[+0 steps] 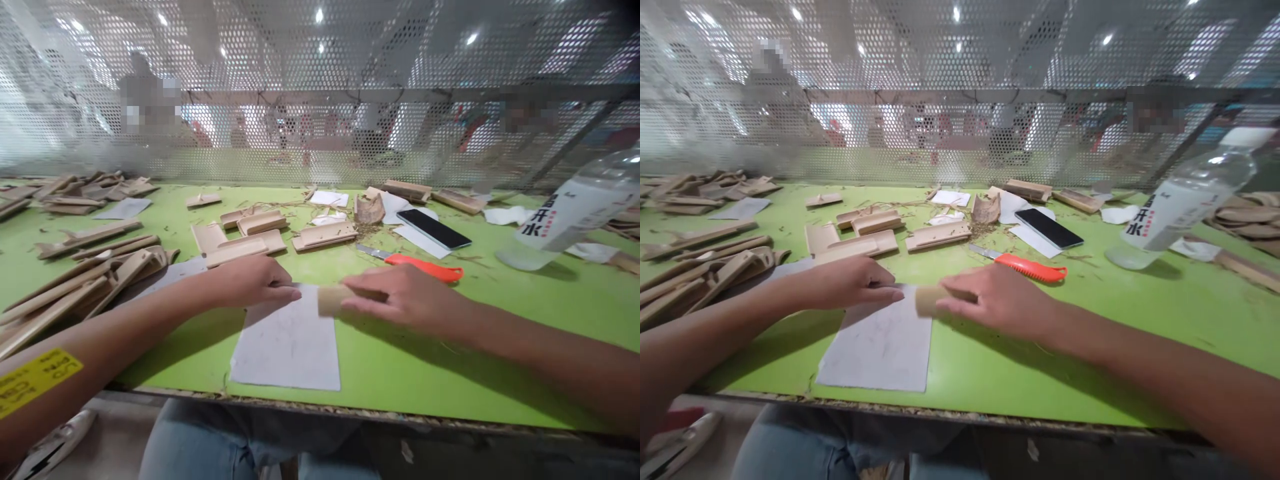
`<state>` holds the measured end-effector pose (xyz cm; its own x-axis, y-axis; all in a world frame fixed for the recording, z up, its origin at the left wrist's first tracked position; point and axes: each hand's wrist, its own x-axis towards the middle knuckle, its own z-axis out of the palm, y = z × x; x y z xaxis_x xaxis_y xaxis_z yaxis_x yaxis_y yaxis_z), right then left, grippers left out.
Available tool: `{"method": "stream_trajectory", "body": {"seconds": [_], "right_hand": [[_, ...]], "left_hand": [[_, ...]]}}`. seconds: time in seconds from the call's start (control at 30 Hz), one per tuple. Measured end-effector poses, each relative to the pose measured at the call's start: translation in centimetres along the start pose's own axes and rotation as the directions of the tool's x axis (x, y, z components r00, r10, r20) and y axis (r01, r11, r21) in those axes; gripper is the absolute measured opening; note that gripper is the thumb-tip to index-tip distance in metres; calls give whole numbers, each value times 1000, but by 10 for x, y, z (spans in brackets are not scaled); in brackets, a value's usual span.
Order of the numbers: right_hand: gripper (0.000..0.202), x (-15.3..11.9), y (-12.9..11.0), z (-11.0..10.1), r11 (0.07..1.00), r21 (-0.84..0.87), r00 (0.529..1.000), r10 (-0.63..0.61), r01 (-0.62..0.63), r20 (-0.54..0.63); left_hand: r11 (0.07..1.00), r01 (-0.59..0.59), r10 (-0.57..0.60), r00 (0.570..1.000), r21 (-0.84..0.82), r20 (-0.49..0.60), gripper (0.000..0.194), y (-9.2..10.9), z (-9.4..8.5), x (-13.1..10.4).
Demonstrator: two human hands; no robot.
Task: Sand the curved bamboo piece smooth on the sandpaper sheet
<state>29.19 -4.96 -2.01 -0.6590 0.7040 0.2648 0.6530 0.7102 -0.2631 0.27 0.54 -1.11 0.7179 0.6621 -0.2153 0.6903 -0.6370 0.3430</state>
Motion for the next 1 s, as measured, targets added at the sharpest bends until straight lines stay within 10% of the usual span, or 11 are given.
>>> {"method": "stream_trajectory", "body": {"seconds": [0.37,1.0], "right_hand": [[41,4,-3,-2,983,183,982,-22,-13,189],[36,1,6,6,998,-7,997,-63,63,-34]], "left_hand": [[1000,24,-24,999,1,35,51,1,-3,2],[1000,-18,18,1000,-23,-12,53,-1,-2,2]]}}
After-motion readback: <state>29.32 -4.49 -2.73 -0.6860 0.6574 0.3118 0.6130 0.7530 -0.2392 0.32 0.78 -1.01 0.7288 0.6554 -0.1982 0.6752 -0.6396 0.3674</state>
